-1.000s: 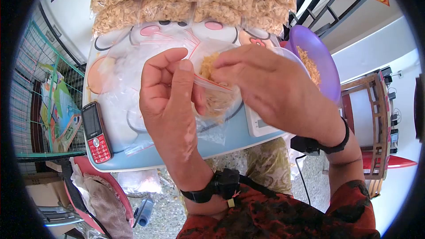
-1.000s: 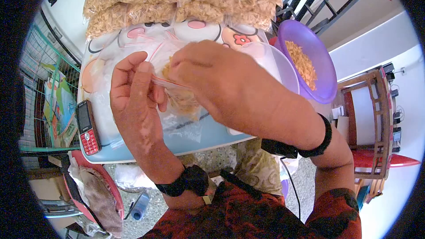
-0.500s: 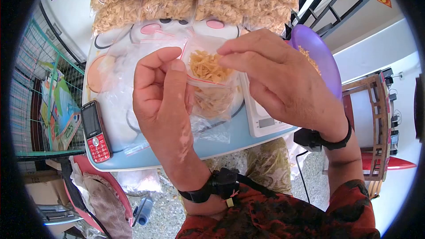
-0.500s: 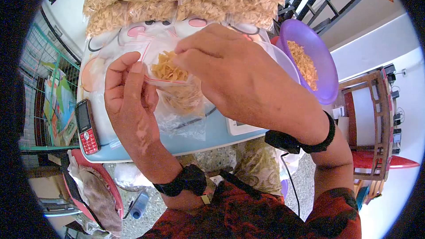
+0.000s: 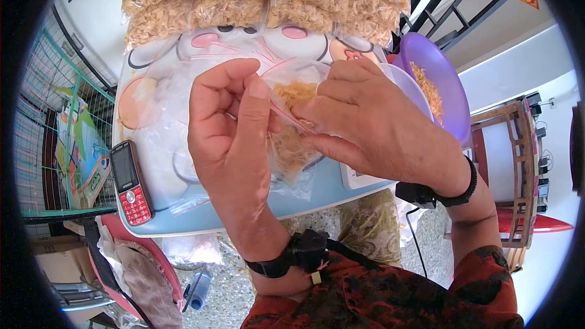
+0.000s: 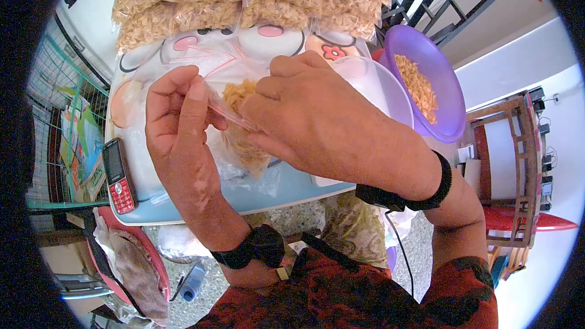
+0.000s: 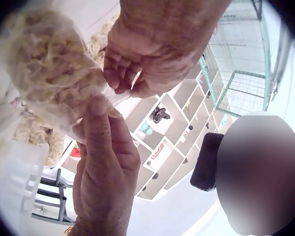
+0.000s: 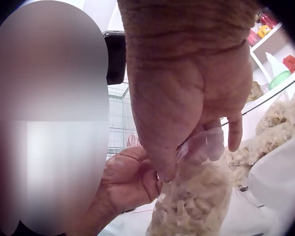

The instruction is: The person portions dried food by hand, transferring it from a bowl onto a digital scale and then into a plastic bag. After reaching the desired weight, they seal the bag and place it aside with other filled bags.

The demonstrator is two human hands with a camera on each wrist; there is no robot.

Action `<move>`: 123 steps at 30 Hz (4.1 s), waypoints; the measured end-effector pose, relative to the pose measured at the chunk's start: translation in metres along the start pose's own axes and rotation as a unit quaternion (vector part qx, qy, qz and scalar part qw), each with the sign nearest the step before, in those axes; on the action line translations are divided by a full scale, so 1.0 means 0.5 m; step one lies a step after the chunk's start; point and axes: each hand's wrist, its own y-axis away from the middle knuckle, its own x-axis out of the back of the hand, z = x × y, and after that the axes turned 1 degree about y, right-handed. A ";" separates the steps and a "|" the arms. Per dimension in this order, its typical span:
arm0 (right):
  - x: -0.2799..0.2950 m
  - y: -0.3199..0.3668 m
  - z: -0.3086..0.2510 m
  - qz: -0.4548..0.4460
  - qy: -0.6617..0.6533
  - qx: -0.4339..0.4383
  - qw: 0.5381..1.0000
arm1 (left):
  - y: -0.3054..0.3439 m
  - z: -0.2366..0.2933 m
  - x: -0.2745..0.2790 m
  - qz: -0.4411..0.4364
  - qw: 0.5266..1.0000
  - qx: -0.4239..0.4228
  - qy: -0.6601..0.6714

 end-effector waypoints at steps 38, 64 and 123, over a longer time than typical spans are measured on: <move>-0.038 0.015 -0.015 0.036 -0.073 0.006 0.997 | 0.007 0.001 -0.013 -0.008 1.000 -0.008 0.004; -0.046 0.392 -0.160 0.177 -0.316 -0.161 0.918 | 0.078 0.108 -0.044 -0.063 0.990 -0.099 -0.081; -0.004 0.358 0.067 0.283 -0.358 -0.309 0.835 | 0.068 0.029 -0.077 -0.003 0.967 -0.045 -0.253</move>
